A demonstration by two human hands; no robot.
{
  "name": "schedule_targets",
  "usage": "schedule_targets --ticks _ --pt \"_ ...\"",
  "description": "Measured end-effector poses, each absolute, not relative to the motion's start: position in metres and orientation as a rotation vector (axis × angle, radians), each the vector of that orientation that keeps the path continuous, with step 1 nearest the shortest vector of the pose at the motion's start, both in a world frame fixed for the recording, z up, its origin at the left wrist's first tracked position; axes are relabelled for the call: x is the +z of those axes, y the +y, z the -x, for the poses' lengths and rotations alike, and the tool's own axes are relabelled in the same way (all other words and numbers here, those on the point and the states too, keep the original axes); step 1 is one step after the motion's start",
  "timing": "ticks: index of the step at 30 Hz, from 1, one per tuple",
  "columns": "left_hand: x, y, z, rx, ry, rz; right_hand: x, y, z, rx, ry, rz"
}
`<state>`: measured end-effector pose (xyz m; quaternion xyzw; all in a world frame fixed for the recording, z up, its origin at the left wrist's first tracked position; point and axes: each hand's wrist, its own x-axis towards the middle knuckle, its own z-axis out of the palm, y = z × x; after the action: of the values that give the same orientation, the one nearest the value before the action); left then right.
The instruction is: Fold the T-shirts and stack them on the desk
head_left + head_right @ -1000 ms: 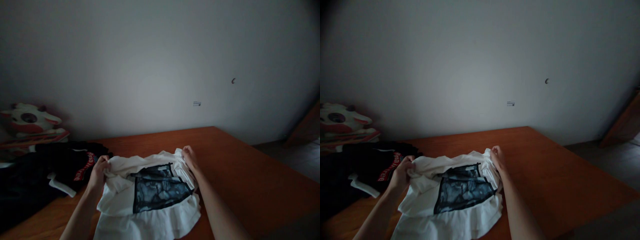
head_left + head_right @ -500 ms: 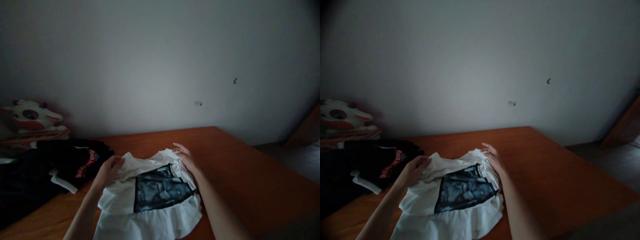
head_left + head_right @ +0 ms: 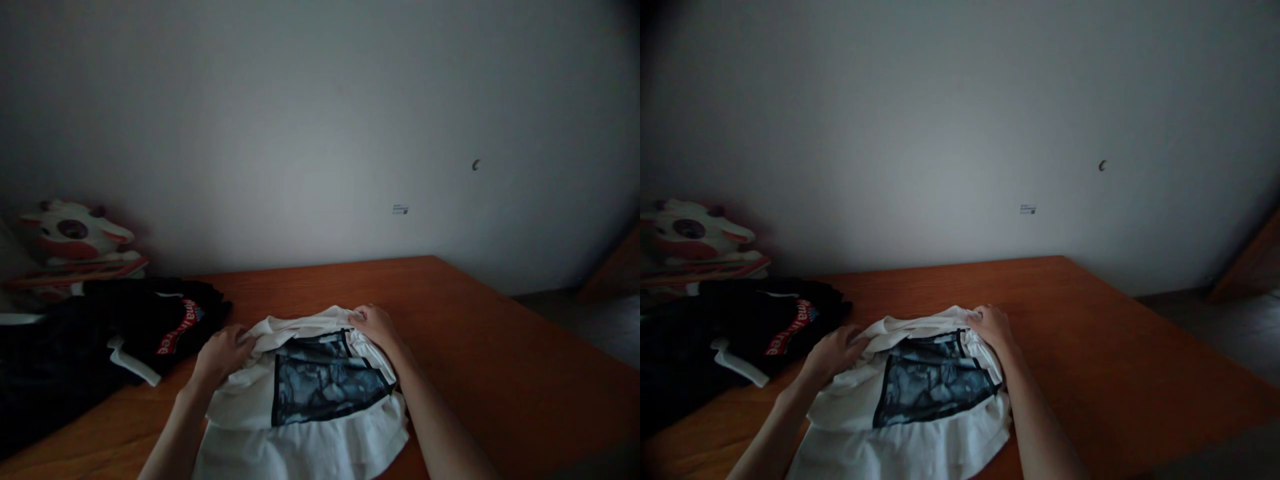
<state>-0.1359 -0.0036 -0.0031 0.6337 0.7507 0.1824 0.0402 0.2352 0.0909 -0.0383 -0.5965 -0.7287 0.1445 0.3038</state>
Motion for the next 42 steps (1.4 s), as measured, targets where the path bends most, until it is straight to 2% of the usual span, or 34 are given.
schedule_targets --ticks 5,10,14,22,28,30,33,35,38,42 --pt "-0.004 -0.003 0.132 0.635 2.336 -1.962 -0.039 0.091 -0.234 0.38 -1.885 1.557" --pt "0.004 -0.006 0.129 1.356 2.294 -1.692 -0.035 0.094 -0.23 0.416 -1.586 1.313" --pt "0.007 -0.005 0.132 1.56 2.313 -1.531 -0.027 0.094 -0.225 0.612 -1.312 1.021" --pt "0.016 -0.019 0.137 1.43 2.261 -1.77 -0.006 0.077 -0.239 1.369 -1.269 0.892" --pt "0.016 -0.018 0.134 1.105 1.817 -1.943 -0.006 0.061 -0.269 2.023 -1.66 0.903" --pt "0.014 -0.013 0.131 1.203 1.796 -1.841 -0.006 0.065 -0.265 1.876 -1.628 0.871" --pt "0.012 -0.005 0.124 1.541 1.925 -1.749 -0.009 0.08 -0.248 1.255 -1.443 0.885" --pt "0.012 0.0 0.12 1.632 2.009 -1.86 -0.014 0.092 -0.238 0.942 -1.358 0.935" --pt "0.009 0.003 0.119 1.514 2.061 -2.106 -0.026 0.104 -0.233 0.736 -1.339 1.049" --pt "-0.003 0.002 0.118 1.071 2.014 -2.301 -0.04 0.106 -0.236 0.609 -1.401 1.153"
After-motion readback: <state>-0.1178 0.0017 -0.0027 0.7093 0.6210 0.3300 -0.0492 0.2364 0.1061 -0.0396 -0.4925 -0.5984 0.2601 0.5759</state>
